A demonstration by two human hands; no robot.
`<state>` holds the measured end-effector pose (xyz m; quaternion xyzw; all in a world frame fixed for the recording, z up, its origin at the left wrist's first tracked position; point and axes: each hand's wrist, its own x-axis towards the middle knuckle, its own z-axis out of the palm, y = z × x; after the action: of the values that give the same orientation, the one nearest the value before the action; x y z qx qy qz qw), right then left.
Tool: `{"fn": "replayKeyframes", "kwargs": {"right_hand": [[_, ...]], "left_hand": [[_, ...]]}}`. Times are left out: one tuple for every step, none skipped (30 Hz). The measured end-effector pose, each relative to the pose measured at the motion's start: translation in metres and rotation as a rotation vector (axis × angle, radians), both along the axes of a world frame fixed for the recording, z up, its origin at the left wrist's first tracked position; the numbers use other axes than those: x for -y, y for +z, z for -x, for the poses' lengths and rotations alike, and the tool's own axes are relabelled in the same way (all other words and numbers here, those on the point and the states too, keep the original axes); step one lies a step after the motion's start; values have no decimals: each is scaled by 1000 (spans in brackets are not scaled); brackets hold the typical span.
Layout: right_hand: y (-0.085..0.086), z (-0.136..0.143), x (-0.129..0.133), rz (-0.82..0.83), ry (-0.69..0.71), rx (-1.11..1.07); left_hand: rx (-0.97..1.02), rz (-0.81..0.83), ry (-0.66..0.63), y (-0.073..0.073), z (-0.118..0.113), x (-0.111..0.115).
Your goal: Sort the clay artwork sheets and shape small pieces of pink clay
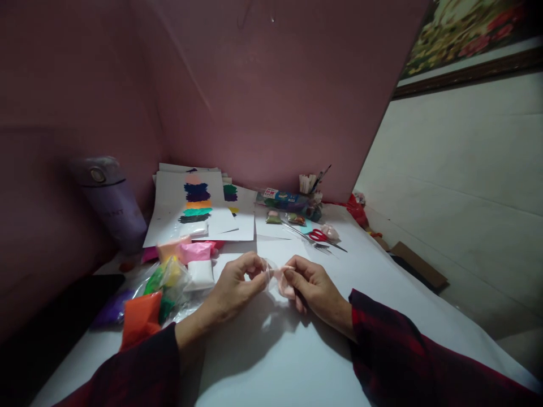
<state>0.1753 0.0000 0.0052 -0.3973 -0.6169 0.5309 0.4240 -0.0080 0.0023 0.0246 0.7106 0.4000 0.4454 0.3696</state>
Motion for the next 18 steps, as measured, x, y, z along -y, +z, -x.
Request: {"fn": "replayKeyframes", "kwargs": {"right_hand": [[0,0,-1,5,-14,1],[0,-1,-1,7,-28,7],[0,-1,-2,7,-39,14],[-1,-1,-3,5,-45,19],[-1,-1,-3,4,-46,23],[-1,-1,-3,2,-40,23],[-1,-1,-3,0,-33,19],[-1,-1,-3,-2,-24,15],[-1,-1,-2,-4,-14,12],[0,-1,-1,-8,-3,8],[0,-1,0,-13,9,6],[1,0,1,-17,23,8],[1,0,2,-19,39,12],[1,0,3,-23,57,16],[2,0,3,-29,70,21],[2,0,4,-35,78,27],[2,0,4,-42,78,34],[1,0,4,-49,68,40]], "left_hand": [[50,56,-19,-1,1,-1],[99,113,-43,-2,2,-2],[138,163,-67,-2,3,-3],[160,198,-85,-3,4,-4],[168,212,-94,-3,4,-4],[163,204,-94,-3,5,-5],[143,182,-82,-3,5,-6],[115,154,-63,-2,5,-6],[85,124,-41,-2,4,-5],[57,96,-22,-1,4,-5],[33,75,-13,0,3,-4],[15,66,-12,0,2,-3],[7,69,-19,1,1,-2],[7,81,-33,2,1,-1],[9,96,-45,2,0,0],[11,110,-53,2,-1,1],[15,123,-56,2,-1,1],[22,134,-55,1,-1,1]]}}
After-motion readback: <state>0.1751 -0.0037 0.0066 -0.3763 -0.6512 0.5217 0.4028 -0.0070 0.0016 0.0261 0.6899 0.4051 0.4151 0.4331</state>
